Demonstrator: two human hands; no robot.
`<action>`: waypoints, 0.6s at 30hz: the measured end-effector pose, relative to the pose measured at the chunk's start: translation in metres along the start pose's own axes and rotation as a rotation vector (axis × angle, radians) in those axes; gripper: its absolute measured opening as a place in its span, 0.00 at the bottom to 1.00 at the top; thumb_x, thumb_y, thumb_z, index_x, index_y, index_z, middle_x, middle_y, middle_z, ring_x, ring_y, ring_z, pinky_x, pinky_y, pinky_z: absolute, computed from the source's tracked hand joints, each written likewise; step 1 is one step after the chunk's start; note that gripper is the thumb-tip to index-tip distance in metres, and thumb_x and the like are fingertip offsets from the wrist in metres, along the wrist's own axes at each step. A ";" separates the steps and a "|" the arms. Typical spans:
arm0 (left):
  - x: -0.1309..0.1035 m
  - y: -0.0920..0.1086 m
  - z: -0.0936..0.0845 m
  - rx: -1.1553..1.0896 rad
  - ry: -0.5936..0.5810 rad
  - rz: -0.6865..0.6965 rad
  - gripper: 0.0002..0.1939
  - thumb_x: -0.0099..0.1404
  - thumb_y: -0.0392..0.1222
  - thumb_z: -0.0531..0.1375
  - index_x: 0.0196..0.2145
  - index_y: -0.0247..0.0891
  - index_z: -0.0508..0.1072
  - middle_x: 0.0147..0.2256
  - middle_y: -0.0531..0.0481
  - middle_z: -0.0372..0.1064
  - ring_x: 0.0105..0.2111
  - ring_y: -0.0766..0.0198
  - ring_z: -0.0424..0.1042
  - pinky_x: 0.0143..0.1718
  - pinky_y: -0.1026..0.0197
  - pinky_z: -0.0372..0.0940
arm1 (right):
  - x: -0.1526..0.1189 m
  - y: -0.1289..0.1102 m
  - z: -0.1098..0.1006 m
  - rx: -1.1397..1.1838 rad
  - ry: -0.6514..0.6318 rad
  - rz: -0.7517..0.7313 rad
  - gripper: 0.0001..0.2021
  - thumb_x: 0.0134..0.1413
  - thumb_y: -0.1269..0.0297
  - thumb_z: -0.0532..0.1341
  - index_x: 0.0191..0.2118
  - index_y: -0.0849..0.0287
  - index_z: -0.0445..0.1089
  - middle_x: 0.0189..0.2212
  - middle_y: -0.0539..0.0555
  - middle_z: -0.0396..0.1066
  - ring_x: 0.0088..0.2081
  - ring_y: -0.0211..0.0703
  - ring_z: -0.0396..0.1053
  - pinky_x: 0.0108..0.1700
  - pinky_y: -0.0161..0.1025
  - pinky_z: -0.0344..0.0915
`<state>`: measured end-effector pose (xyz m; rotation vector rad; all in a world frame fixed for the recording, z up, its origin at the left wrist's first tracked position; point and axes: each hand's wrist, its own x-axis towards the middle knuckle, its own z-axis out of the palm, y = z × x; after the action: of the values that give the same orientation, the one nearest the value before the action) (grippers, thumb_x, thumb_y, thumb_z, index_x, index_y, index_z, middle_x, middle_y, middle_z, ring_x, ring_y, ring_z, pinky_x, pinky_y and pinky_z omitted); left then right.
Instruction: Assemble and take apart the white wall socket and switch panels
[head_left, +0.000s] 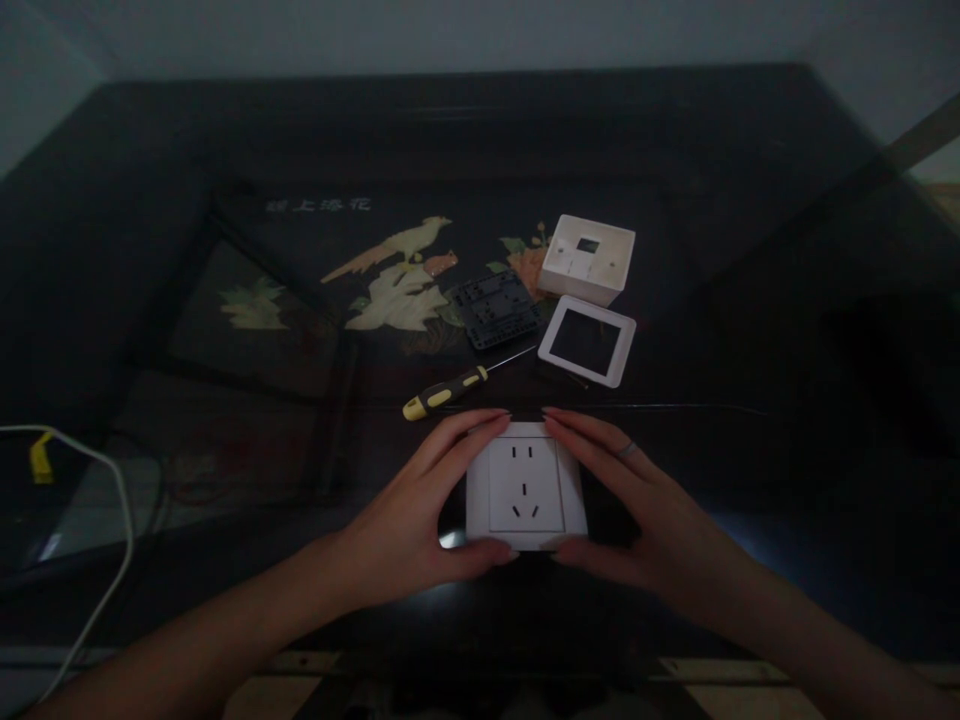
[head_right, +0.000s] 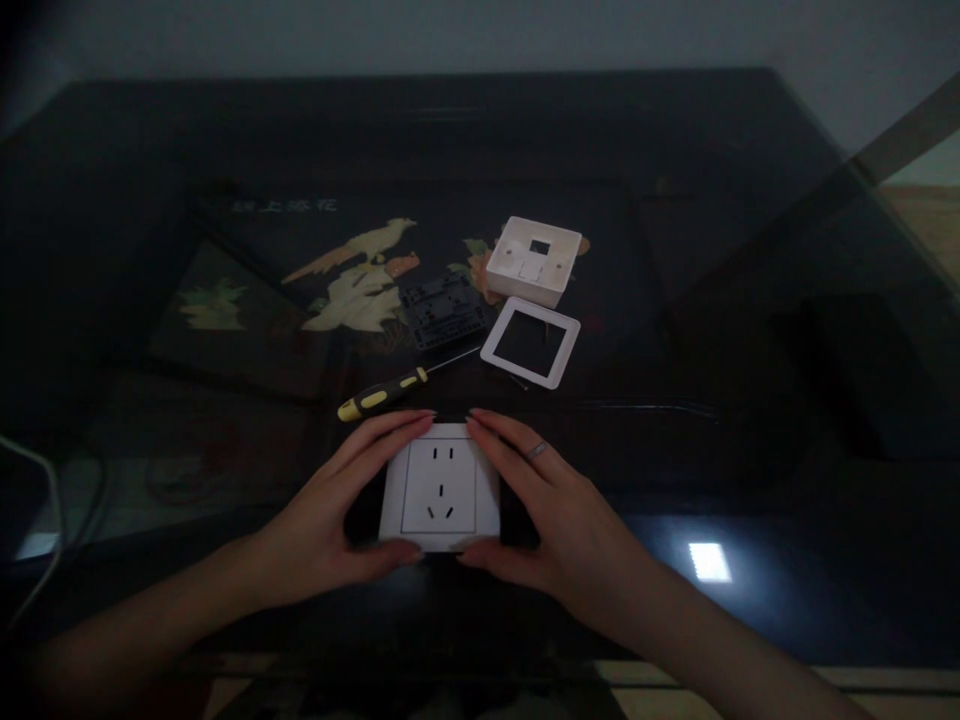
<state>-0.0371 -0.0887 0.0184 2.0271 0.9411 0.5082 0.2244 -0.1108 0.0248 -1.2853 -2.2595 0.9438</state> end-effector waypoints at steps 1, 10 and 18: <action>0.000 0.000 0.000 -0.002 0.003 0.000 0.48 0.58 0.48 0.69 0.68 0.53 0.47 0.66 0.42 0.49 0.65 0.42 0.56 0.63 0.38 0.60 | 0.000 0.001 0.000 -0.004 0.004 -0.004 0.44 0.53 0.61 0.67 0.71 0.45 0.43 0.69 0.58 0.53 0.67 0.55 0.57 0.62 0.56 0.63; -0.002 -0.005 0.003 -0.002 0.019 0.024 0.47 0.58 0.50 0.68 0.68 0.51 0.47 0.66 0.42 0.49 0.65 0.42 0.56 0.63 0.39 0.60 | 0.000 0.001 0.000 -0.006 0.010 -0.037 0.47 0.52 0.57 0.69 0.71 0.45 0.42 0.68 0.59 0.54 0.66 0.56 0.58 0.61 0.55 0.65; 0.000 0.001 0.000 0.024 -0.006 0.001 0.49 0.58 0.48 0.69 0.68 0.52 0.45 0.67 0.41 0.49 0.65 0.41 0.56 0.63 0.37 0.60 | 0.000 0.002 -0.001 -0.002 0.007 -0.019 0.48 0.51 0.60 0.70 0.71 0.44 0.42 0.68 0.57 0.54 0.66 0.56 0.59 0.61 0.56 0.65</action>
<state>-0.0366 -0.0891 0.0193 2.0495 0.9467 0.4940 0.2258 -0.1097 0.0243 -1.2642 -2.2632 0.9295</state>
